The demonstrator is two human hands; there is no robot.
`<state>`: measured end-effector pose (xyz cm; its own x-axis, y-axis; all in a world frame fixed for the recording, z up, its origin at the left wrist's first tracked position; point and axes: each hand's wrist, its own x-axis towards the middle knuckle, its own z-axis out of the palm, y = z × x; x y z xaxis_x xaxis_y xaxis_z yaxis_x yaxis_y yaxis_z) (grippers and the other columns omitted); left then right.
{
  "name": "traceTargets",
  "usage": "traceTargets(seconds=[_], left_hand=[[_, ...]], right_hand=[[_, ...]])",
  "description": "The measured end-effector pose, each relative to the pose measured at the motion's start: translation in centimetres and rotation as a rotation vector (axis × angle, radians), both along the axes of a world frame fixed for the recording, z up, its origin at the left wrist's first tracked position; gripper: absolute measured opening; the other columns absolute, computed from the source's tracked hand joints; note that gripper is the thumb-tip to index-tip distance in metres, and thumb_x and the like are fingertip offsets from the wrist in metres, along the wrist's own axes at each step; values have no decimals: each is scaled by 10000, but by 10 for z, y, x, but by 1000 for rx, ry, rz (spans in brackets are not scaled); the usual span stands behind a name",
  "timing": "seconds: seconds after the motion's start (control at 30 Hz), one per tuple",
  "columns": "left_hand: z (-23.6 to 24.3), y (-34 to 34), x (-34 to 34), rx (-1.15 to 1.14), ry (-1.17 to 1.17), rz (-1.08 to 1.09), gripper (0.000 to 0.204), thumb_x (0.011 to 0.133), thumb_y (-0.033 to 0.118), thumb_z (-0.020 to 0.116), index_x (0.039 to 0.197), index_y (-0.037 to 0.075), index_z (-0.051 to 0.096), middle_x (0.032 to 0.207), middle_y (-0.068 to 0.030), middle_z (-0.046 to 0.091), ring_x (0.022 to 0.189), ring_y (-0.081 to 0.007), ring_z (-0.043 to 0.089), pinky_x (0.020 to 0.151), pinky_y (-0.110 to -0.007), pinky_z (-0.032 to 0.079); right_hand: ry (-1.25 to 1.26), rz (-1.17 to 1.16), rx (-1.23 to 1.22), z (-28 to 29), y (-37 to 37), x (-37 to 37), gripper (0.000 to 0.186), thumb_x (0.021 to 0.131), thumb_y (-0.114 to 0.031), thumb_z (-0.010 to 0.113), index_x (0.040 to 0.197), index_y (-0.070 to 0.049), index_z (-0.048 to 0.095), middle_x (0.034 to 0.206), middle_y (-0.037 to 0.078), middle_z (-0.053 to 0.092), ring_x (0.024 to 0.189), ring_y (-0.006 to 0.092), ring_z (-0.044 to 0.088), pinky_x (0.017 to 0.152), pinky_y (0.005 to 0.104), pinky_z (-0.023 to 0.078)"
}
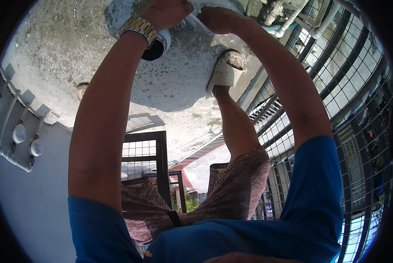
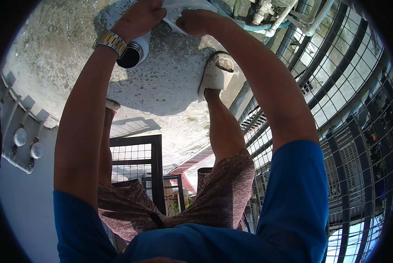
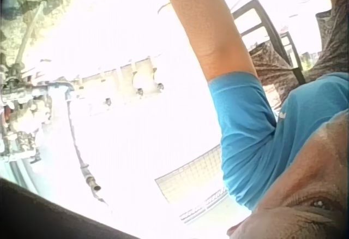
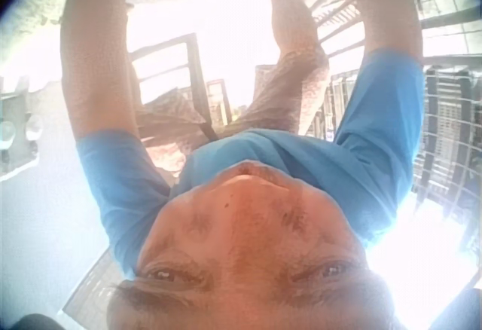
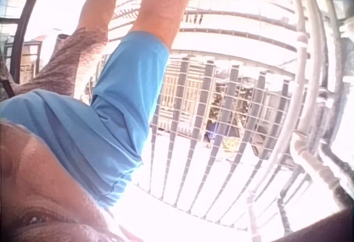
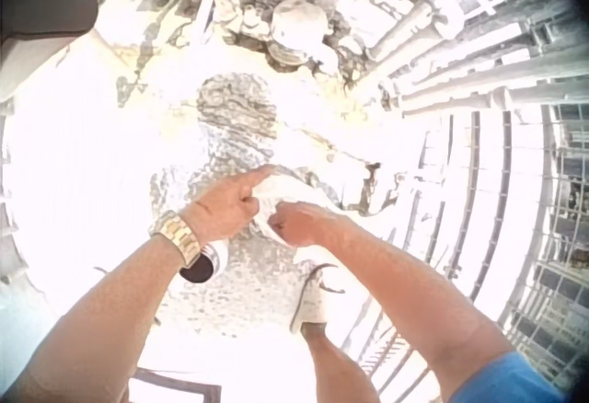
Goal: Refilling a water bottle from a faucet.
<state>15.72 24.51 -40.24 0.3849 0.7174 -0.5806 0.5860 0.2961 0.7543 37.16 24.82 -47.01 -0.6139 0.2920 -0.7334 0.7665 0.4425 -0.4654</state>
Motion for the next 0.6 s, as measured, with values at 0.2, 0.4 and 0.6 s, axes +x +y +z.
traceTargets(seconds=[0.2, 0.4, 0.6], left_hand=[[-3, 0, 0, 56, 14, 16, 656, 899, 66, 516, 1550, 115, 443, 874, -208, 695, 774, -299, 659, 755, -431, 536], [-2, 2, 6, -13, 37, -16, 674, 907, 67, 511, 1572, 119, 417, 861, -196, 691, 769, -277, 652, 756, -419, 543], [1, -4, 17, 21, -86, 76, 651, 913, 42, 514, 1556, 123, 451, 990, -177, 724, 797, -256, 664, 778, -397, 551]], right_hand=[[59, 132, 22, 4, 2, -7, 256, 1015, -191, 488, 1148, -117, 695, 1141, 136, 725, 1120, 322, 682, 964, 463, 532], [107, 158, -74, -11, -1, 1, 289, 1004, -176, 517, 1214, -37, 659, 1219, 171, 700, 1099, 307, 680, 957, 411, 537], [139, -727, -583, -15, -17, 4, 402, 943, -304, 648, 1262, -58, 651, 1194, 122, 699, 1113, 217, 682, 947, 395, 540]])
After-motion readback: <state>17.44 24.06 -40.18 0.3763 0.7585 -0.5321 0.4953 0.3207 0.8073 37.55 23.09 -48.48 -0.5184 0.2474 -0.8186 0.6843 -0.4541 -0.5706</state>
